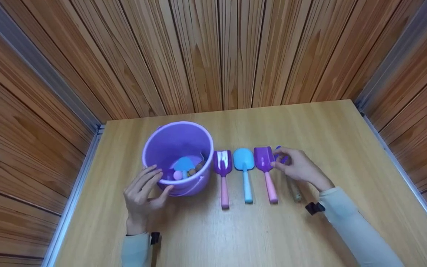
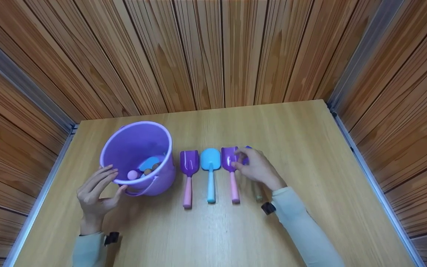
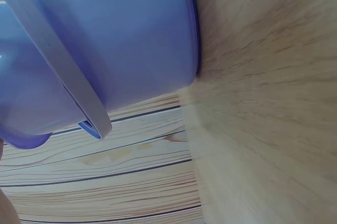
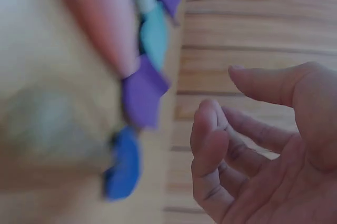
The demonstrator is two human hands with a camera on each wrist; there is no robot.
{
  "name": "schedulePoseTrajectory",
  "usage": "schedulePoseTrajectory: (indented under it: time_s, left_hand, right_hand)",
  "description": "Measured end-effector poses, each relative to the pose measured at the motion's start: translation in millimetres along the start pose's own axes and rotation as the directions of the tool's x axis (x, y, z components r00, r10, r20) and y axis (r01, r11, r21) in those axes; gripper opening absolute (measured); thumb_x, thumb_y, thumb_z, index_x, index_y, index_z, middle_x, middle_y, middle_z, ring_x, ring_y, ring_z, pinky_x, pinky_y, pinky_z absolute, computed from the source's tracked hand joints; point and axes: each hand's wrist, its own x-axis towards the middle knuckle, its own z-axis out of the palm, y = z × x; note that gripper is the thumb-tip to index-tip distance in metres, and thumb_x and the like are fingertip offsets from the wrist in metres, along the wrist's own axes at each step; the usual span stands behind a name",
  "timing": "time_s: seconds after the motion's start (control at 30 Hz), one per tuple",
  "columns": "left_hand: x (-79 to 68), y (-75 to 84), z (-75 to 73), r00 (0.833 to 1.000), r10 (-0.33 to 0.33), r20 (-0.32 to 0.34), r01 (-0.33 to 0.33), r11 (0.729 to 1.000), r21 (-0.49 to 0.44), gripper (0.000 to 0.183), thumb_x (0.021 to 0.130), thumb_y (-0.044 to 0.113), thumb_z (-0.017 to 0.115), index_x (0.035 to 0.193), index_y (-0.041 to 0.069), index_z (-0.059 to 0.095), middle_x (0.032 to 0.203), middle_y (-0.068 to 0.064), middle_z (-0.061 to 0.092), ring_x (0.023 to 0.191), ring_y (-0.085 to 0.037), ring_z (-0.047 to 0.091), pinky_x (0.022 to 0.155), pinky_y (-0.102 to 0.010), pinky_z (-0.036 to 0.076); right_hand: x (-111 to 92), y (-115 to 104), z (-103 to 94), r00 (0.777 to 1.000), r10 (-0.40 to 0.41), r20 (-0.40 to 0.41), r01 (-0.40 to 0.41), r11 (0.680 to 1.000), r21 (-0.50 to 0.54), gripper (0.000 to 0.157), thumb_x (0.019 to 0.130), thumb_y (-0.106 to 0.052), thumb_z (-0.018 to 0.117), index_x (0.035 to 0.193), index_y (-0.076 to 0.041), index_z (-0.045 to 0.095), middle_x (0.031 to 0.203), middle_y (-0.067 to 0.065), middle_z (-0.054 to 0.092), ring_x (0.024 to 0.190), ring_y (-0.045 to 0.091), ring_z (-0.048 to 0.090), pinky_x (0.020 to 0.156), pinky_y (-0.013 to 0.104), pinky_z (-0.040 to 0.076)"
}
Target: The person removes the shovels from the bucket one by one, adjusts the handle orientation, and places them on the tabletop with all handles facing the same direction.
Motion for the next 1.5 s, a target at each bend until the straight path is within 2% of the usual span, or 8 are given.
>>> schedulePoseTrajectory:
  time_s: [0.17, 0.33, 0.57, 0.73, 0.97, 1.17, 1.37, 1.5]
  left_hand:
    - [-0.6, -0.6, -0.9, 1.0, 0.017, -0.013, -0.017, 1.0, -0.005, 0.051, 0.093, 0.051, 0.08, 0.103, 0.001, 0.084, 0.102, -0.015, 0.083, 0.092, -0.037, 0.079, 0.109, -0.03, 0.057]
    - [1.7, 0.8, -1.1, 0.998, 0.04, -0.048, -0.042, 0.998, -0.038, 0.049, 0.093, 0.046, 0.083, 0.104, -0.001, 0.083, 0.104, -0.018, 0.082, 0.09, -0.041, 0.079, 0.106, -0.034, 0.059]
    - [5.1, 2.8, -2.1, 0.996, 0.048, -0.071, -0.053, 0.996, -0.071, 0.045, 0.092, 0.043, 0.085, 0.1, -0.001, 0.084, 0.099, -0.021, 0.082, 0.086, -0.044, 0.079, 0.101, -0.036, 0.061]
    - [5.1, 2.1, -2.6, 0.997, 0.049, -0.067, -0.054, 0.996, -0.066, 0.044, 0.092, 0.042, 0.085, 0.101, -0.001, 0.084, 0.097, -0.021, 0.082, 0.086, -0.042, 0.079, 0.101, -0.036, 0.062]
    - [2.5, -0.1, -3.2, 0.998, 0.046, -0.04, -0.048, 0.997, -0.06, 0.045, 0.091, 0.043, 0.086, 0.102, 0.0, 0.084, 0.102, -0.017, 0.082, 0.089, -0.041, 0.08, 0.103, -0.036, 0.061]
    - [2.5, -2.0, -5.3, 0.999, 0.033, -0.021, -0.034, 0.997, -0.065, 0.047, 0.09, 0.045, 0.086, 0.1, -0.001, 0.084, 0.098, -0.019, 0.082, 0.088, -0.041, 0.08, 0.103, -0.033, 0.06]
    - [1.4, -1.9, -5.2, 1.0, 0.021, -0.017, -0.022, 0.998, -0.064, 0.048, 0.091, 0.047, 0.085, 0.1, 0.0, 0.084, 0.097, -0.019, 0.082, 0.088, -0.041, 0.08, 0.103, -0.034, 0.06]
    - [1.2, -1.1, -5.4, 1.0, 0.009, -0.009, -0.009, 0.998, -0.059, 0.048, 0.091, 0.048, 0.085, 0.101, 0.001, 0.085, 0.099, -0.017, 0.083, 0.089, -0.04, 0.08, 0.102, -0.034, 0.06]
  right_hand:
    - [21, -40, 5.9, 0.99, -0.138, 0.036, 0.138, 0.99, -0.006, 0.041, 0.112, -0.035, 0.057, 0.142, -0.009, 0.066, 0.12, 0.011, 0.074, 0.106, 0.029, 0.069, 0.085, 0.039, 0.06]
    - [40, -75, 16.7, 0.978, -0.194, 0.076, 0.191, 0.98, 0.05, 0.044, 0.115, -0.043, 0.047, 0.137, -0.011, 0.069, 0.112, 0.007, 0.075, 0.102, 0.028, 0.071, 0.087, 0.043, 0.061]
    - [65, -120, 33.2, 0.949, -0.31, 0.051, 0.306, 0.95, 0.067, 0.035, 0.112, -0.036, 0.056, 0.132, -0.012, 0.073, 0.117, 0.005, 0.075, 0.106, 0.021, 0.071, 0.093, 0.041, 0.063]
    - [80, -158, 50.8, 0.918, -0.394, 0.033, 0.392, 0.918, 0.049, 0.026, 0.109, -0.026, 0.063, 0.127, -0.01, 0.074, 0.115, 0.004, 0.073, 0.106, 0.018, 0.07, 0.094, 0.034, 0.064]
    - [95, -199, 81.1, 0.87, -0.49, 0.054, 0.493, 0.862, -0.116, 0.024, 0.106, -0.019, 0.068, 0.125, -0.005, 0.074, 0.119, 0.012, 0.077, 0.108, 0.022, 0.075, 0.093, 0.03, 0.066]
    - [109, -218, 104.2, 0.876, -0.453, 0.168, 0.481, 0.848, -0.222, 0.03, 0.106, -0.024, 0.068, 0.129, -0.005, 0.073, 0.122, 0.012, 0.075, 0.11, 0.025, 0.072, 0.094, 0.034, 0.065]
    - [123, -224, 122.3, 0.895, -0.353, 0.272, 0.429, 0.848, -0.312, 0.04, 0.106, -0.028, 0.068, 0.137, -0.003, 0.069, 0.123, 0.013, 0.077, 0.099, 0.024, 0.075, 0.092, 0.039, 0.065]
    - [129, -224, 134.0, 0.918, -0.247, 0.31, 0.359, 0.85, -0.385, 0.042, 0.103, -0.035, 0.072, 0.134, -0.005, 0.071, 0.11, 0.009, 0.076, 0.088, 0.022, 0.07, 0.086, 0.04, 0.063]
